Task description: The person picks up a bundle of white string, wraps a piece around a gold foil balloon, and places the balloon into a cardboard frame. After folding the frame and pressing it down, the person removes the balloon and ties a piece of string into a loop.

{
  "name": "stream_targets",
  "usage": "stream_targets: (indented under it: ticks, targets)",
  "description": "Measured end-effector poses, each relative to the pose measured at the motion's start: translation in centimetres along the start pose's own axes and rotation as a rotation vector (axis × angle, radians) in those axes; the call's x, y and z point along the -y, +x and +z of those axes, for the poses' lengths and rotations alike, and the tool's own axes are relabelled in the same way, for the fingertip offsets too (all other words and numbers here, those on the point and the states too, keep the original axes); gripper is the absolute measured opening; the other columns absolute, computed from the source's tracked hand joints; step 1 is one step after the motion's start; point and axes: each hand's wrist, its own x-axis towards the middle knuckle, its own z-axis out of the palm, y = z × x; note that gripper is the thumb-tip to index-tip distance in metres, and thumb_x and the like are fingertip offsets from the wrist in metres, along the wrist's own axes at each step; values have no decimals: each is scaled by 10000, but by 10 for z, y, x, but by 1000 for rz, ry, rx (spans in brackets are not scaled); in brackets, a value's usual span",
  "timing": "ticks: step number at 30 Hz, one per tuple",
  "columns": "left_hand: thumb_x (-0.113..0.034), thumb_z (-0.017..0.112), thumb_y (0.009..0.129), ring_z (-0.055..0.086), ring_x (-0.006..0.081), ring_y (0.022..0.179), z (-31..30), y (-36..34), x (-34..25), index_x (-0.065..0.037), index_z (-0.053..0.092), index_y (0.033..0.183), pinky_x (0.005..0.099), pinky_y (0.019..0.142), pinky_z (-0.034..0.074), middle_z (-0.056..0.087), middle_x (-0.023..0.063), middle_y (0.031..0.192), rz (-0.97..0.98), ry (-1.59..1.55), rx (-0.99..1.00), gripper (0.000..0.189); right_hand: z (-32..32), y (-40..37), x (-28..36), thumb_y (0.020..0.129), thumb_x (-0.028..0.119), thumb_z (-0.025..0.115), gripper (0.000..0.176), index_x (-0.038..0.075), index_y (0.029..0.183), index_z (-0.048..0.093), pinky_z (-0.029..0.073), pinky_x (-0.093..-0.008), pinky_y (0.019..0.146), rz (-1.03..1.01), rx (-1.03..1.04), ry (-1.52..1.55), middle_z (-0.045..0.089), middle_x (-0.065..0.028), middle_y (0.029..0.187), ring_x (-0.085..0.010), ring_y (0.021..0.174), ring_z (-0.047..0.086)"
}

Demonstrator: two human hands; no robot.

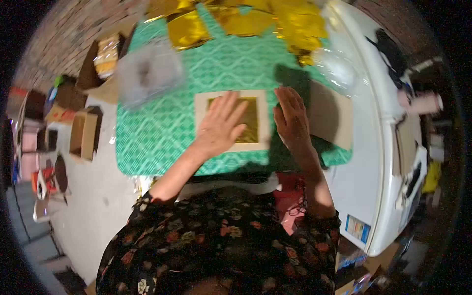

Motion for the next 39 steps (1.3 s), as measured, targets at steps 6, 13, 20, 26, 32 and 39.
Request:
stream_targets:
  ticks: [6, 13, 20, 26, 32, 39]
  targets:
    - [-385, 462, 1036, 172, 334, 1538, -12, 2, -5, -74, 393, 1531, 460, 1253, 147, 248, 151, 1642, 42, 82, 21, 588, -72, 12, -94, 906, 28, 613, 183, 20, 1062, 709, 521, -438, 858, 126, -287, -270, 695, -185, 984, -374, 971, 656]
    - [-330, 532, 1009, 273, 388, 1495, -26, 3, -9, -47, 489, 1453, 520, 1222, 216, 359, 188, 1579, 63, -34, -115, 528, -92, 72, -180, 878, 43, 536, 199, 24, 997, 694, 535, -476, 861, 252, -57, -700, 682, -204, 1020, -383, 1017, 648]
    - [-143, 667, 923, 383, 432, 1420, -53, -17, 16, -29, 586, 1338, 507, 1147, 363, 463, 202, 1495, -112, -216, -239, 438, -75, 108, -220, 963, 165, 488, 311, 2, 1119, 703, 552, -493, 867, 574, 278, -856, 705, -221, 1152, -390, 1010, 704]
    - [-124, 662, 941, 406, 367, 1436, -76, -48, 33, -42, 652, 1275, 459, 1143, 382, 518, 162, 1472, -262, -304, -202, 345, -68, 104, -235, 1007, 215, 382, 376, -9, 1105, 666, 502, -493, 935, 697, -43, -510, 671, -275, 1161, -427, 1133, 632]
    - [-76, 671, 921, 484, 348, 1377, -80, -66, 39, -30, 680, 1218, 438, 1112, 419, 579, 152, 1403, -301, -322, -224, 300, -83, 99, -193, 1001, 256, 380, 393, -10, 993, 670, 478, -534, 909, 494, -1, -571, 662, -275, 1109, -448, 1075, 626]
    - [-96, 688, 908, 498, 377, 1348, -72, -65, 21, -12, 679, 1191, 454, 1109, 426, 596, 165, 1362, -141, -305, -182, 295, -94, 99, -212, 945, 193, 432, 309, -3, 954, 671, 496, -540, 855, 404, 153, -776, 670, -242, 1089, -444, 983, 640]
